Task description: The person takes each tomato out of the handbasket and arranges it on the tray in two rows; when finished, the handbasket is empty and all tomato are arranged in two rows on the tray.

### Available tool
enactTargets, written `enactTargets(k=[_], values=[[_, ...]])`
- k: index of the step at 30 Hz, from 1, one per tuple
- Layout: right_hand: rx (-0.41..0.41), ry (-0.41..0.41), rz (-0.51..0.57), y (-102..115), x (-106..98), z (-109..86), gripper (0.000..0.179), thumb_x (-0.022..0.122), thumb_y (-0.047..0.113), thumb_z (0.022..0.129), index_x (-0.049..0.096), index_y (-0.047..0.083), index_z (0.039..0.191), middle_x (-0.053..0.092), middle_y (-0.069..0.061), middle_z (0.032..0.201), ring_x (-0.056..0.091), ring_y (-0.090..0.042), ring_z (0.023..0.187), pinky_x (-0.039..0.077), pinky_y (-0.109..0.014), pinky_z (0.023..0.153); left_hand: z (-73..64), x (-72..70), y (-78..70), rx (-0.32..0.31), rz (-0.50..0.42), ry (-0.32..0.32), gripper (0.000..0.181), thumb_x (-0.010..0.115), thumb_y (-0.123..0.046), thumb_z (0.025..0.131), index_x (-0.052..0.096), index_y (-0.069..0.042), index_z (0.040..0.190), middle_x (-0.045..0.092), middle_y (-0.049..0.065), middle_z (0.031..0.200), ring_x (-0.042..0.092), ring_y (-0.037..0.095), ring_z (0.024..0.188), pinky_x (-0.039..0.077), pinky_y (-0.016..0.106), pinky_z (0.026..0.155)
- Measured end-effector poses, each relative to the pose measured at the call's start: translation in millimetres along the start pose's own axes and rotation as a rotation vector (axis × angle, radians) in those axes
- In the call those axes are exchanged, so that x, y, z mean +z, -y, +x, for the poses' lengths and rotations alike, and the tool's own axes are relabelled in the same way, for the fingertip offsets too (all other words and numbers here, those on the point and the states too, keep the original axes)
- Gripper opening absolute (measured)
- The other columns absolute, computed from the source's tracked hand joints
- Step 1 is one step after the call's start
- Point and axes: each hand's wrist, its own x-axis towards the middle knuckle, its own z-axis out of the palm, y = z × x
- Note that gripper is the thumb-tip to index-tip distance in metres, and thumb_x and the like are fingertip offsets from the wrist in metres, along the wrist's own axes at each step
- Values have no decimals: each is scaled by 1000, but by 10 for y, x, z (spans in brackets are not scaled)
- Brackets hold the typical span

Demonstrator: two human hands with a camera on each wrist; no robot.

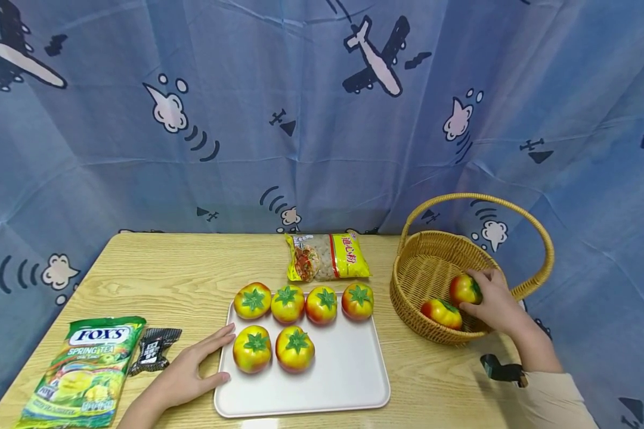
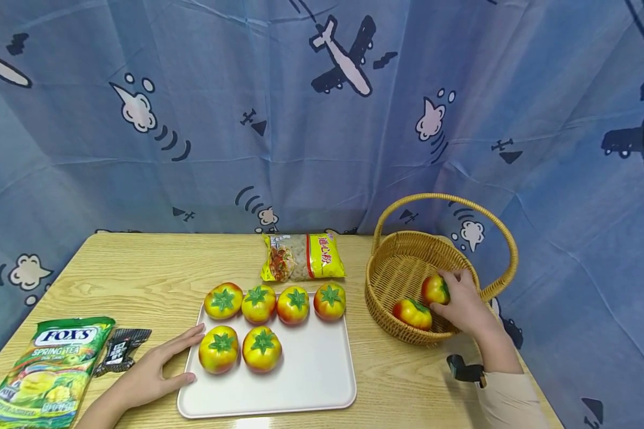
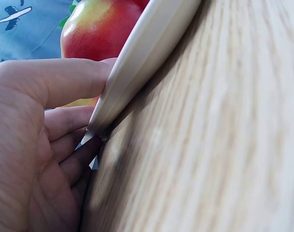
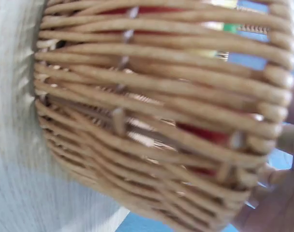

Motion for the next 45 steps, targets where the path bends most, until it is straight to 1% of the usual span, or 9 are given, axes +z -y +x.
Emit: enactTargets(k=[6,11,19,26,29,33,37,39,45], values=[[-42,-104,12,104,-59,10,81,78,24,77,36,-11,137,33,-36,127,43,-45,101,44,-58,74,2,-4,-9,3,1,1,66,73,-40,78,53,-17,137,42,-4,149,42,28,133,40,53,102],[-47,-162,22,256,-74,-1,85,79,35,75,37,-7,137,38,-33,132,41,-48,111,42,-62,78,4,-7,-17,6,3,2,66,73,-41,79,53,-17,137,42,-4,148,43,28,133,41,53,102],[-85,-222,135,535,-3,-15,80,81,31,73,43,1,137,41,-25,135,40,-44,118,37,-63,86,3,-9,-19,3,1,0,66,74,-39,78,53,-16,137,42,-3,148,42,29,133,40,54,102],[-87,-216,243,785,144,-31,81,82,32,72,43,6,139,43,-20,135,46,-39,115,41,-59,88,5,-7,-12,-1,-2,1,66,73,-40,79,52,-18,137,42,-3,149,42,29,133,40,54,102],[-85,-214,284,872,223,-29,81,82,31,72,43,7,139,42,-19,136,46,-38,116,40,-58,89,5,-7,-9,-5,3,3,65,73,-41,79,52,-19,137,42,-4,149,42,29,133,40,54,102],[-93,-219,368,978,328,-14,79,83,26,72,44,8,138,41,-17,138,43,-37,121,38,-61,94,1,-14,-9,-10,11,4,65,72,-42,79,52,-19,137,42,-4,148,43,28,133,41,54,102],[-89,-207,457,1085,412,-5,78,83,25,73,44,12,139,39,-14,141,41,-35,125,34,-62,98,1,-14,-5,-13,6,9,65,72,-43,80,52,-20,137,41,-5,149,42,28,134,40,53,102],[-91,-202,482,1133,450,-5,78,82,25,73,44,14,140,38,-14,143,39,-35,127,32,-62,100,2,-11,-6,-10,7,11,65,71,-44,80,51,-20,138,41,-5,149,42,28,134,40,53,102],[-130,-162,525,1226,578,3,78,81,18,74,41,9,140,37,-13,144,37,-34,129,29,-61,105,13,-21,-17,-9,4,14,65,70,-45,81,51,-19,138,41,-3,149,41,29,134,40,54,103]])
